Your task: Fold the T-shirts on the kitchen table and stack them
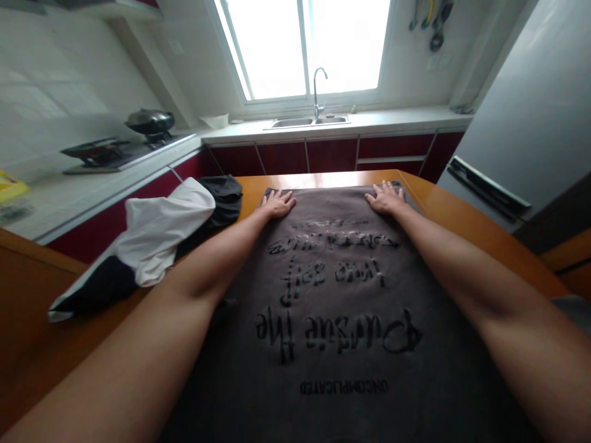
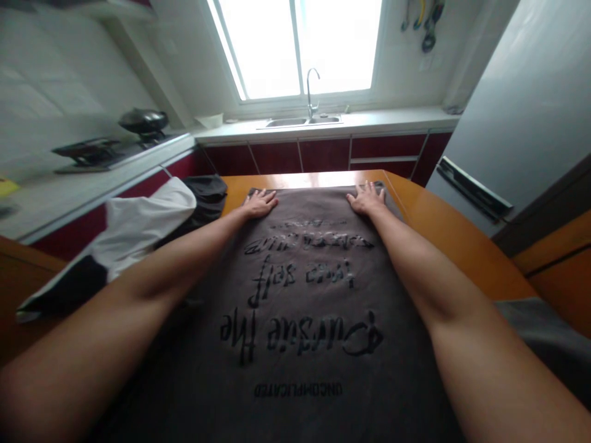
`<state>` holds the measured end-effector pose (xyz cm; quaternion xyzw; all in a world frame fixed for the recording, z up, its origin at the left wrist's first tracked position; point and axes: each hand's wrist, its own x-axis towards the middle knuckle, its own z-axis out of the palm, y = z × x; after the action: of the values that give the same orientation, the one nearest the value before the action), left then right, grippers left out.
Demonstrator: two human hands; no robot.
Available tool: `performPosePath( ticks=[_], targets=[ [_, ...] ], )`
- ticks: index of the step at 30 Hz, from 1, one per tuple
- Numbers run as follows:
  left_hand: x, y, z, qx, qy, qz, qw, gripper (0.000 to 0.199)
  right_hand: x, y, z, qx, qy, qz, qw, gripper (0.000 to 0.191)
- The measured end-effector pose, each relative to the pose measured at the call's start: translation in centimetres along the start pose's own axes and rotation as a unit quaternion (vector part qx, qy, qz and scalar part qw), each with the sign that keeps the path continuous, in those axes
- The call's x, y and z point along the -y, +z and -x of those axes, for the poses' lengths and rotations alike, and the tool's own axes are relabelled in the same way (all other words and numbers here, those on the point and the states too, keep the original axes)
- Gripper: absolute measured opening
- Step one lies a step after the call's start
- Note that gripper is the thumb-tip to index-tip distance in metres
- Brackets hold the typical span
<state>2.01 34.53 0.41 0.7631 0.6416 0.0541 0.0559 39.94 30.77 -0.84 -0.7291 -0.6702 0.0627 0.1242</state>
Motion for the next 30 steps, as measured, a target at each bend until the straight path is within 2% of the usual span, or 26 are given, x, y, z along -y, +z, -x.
performPosePath(
  ticks=[3,6,9,11,15,17,18,21,25,28,30],
  targets=[
    [0.5,0.2,0.4,0.004,-0.007,-0.007,1.0,0.071,-0.9,0.3,-0.1,0.025,0.02,-0.001,0.999,0.079],
    [0.0,-0.1,0.6,-0.02,0.004,-0.01,1.0,0.072,-1.1,0.1,-0.2,0.009,0.017,-0.004,1.0,0.078],
    [-2.8,-0.3,0.6,-0.053,0.061,-0.01,0.997,0.07,0.6,-0.1,-0.1,-0.04,-0.015,-0.011,0.999,0.07],
    [-5.6,-0.2,0.5,-0.049,0.11,-0.004,0.993,0.068,2.4,0.1,0.0,-0.043,-0.052,-0.014,0.998,0.066],
    [-10.4,0.7,0.4,0.01,0.157,-0.001,0.988,0.068,5.9,0.9,0.5,0.033,-0.124,-0.006,0.992,0.065],
    [-11.5,1.1,0.5,0.048,0.147,-0.003,0.988,0.068,6.8,1.2,0.7,0.07,-0.131,0.001,0.989,0.065],
    [-11.8,1.3,0.6,0.049,0.143,-0.001,0.988,0.068,7.0,1.3,0.7,0.067,-0.129,0.003,0.989,0.065],
    [-11.7,1.7,0.9,0.014,0.148,0.008,0.989,0.068,7.0,1.5,0.9,0.004,-0.126,-0.009,0.992,0.062],
    [-11.9,1.5,1.1,0.014,0.125,0.027,0.992,0.066,7.0,1.4,1.4,0.007,-0.107,-0.025,0.994,0.059],
    [-12.1,-0.3,1.4,-0.048,0.13,0.029,0.99,0.064,7.7,0.4,2.3,-0.084,-0.111,-0.052,0.989,0.056],
    [-11.6,-2.7,2.3,-0.035,0.139,0.012,0.99,0.063,8.5,-0.8,3.5,-0.128,-0.131,-0.068,0.981,0.054]
  ],
)
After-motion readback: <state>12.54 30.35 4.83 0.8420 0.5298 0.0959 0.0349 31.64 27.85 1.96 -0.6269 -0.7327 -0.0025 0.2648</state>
